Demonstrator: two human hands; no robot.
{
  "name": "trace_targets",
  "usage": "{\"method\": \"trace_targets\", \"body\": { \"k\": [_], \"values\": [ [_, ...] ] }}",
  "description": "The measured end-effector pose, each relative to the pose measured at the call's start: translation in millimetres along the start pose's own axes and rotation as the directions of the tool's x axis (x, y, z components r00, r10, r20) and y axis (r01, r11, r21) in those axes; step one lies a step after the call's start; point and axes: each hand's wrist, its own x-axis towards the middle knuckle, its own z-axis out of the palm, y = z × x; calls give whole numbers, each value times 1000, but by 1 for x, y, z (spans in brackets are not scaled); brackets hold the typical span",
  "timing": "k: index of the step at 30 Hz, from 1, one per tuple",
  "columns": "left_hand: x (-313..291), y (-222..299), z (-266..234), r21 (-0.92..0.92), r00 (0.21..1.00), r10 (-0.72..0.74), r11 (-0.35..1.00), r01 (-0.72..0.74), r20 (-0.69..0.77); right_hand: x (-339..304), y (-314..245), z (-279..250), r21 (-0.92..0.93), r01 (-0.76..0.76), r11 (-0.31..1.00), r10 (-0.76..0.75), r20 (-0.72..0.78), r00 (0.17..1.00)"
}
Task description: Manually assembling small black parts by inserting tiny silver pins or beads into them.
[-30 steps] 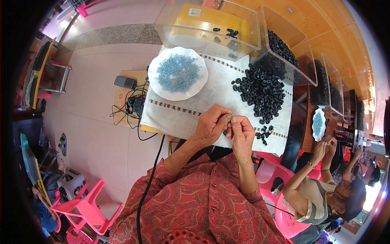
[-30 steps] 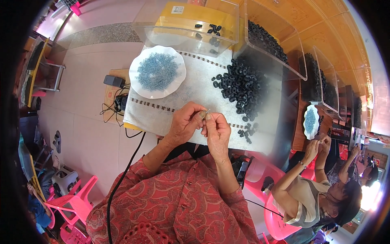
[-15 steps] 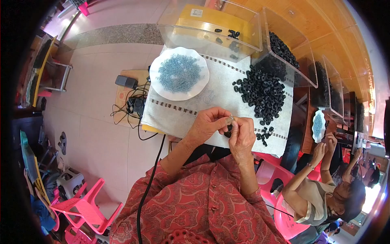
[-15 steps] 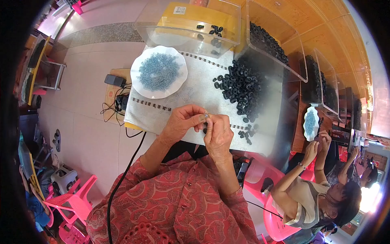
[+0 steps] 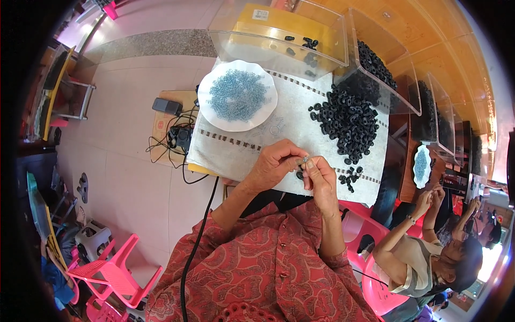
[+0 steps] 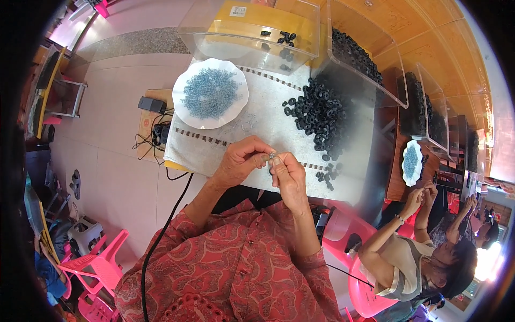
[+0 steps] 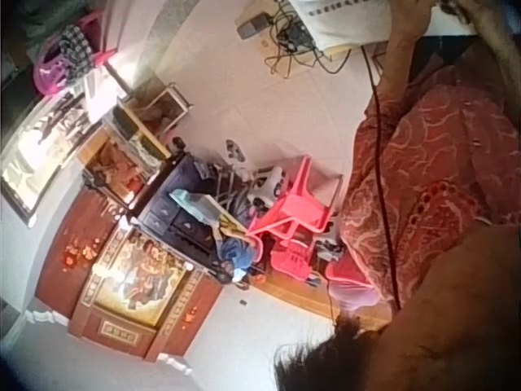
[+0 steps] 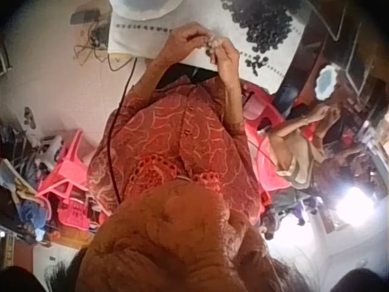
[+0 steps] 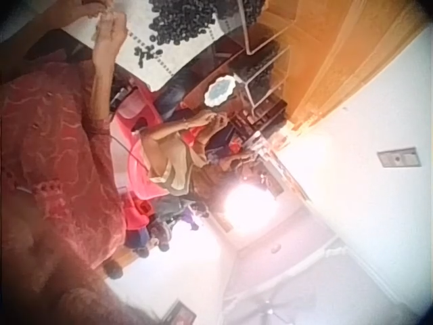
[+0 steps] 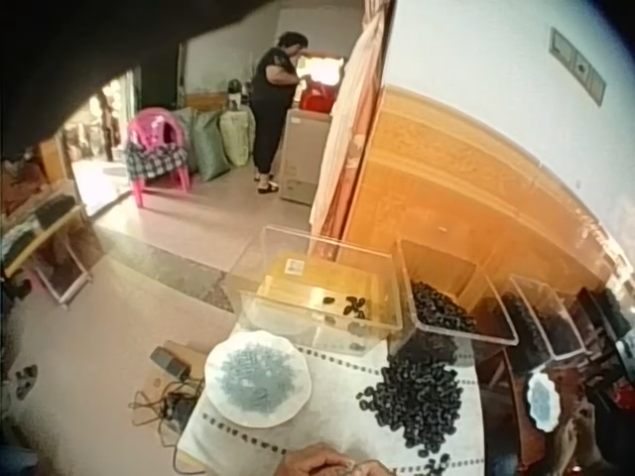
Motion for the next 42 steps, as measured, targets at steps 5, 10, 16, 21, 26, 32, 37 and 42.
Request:
{"method": "trace_targets", "body": {
  "k": [5,10,16,21,26,32,37,42],
  "values": [
    [4,-7,-7,81,990,139,987,-142,38,0,-1,-1,404,-192,894,156,121,980],
    [2,-5,-3,52,999,44,998,-45,31,1,1,0,111,-4,994,9,-41,999],
    [-2,-8,11,-311,972,-232,927,208,-42,3,3,7,72,167,983,-157,-131,979],
    [-1,-5,14,-347,964,-260,910,228,-48,3,6,11,60,209,976,-194,-201,960],
    [-1,-4,12,-363,959,-281,897,254,-24,3,10,13,72,257,964,-233,-238,943],
    [-3,-5,10,-304,979,-197,937,171,-57,7,5,4,285,125,950,-100,-101,990],
    [1,4,8,-23,992,16,1000,-19,-123,4,1,0,112,-25,993,30,-44,999],
    [4,7,2,349,970,231,917,-194,-68,2,-3,3,44,39,998,-36,-78,996]
  ]
}}
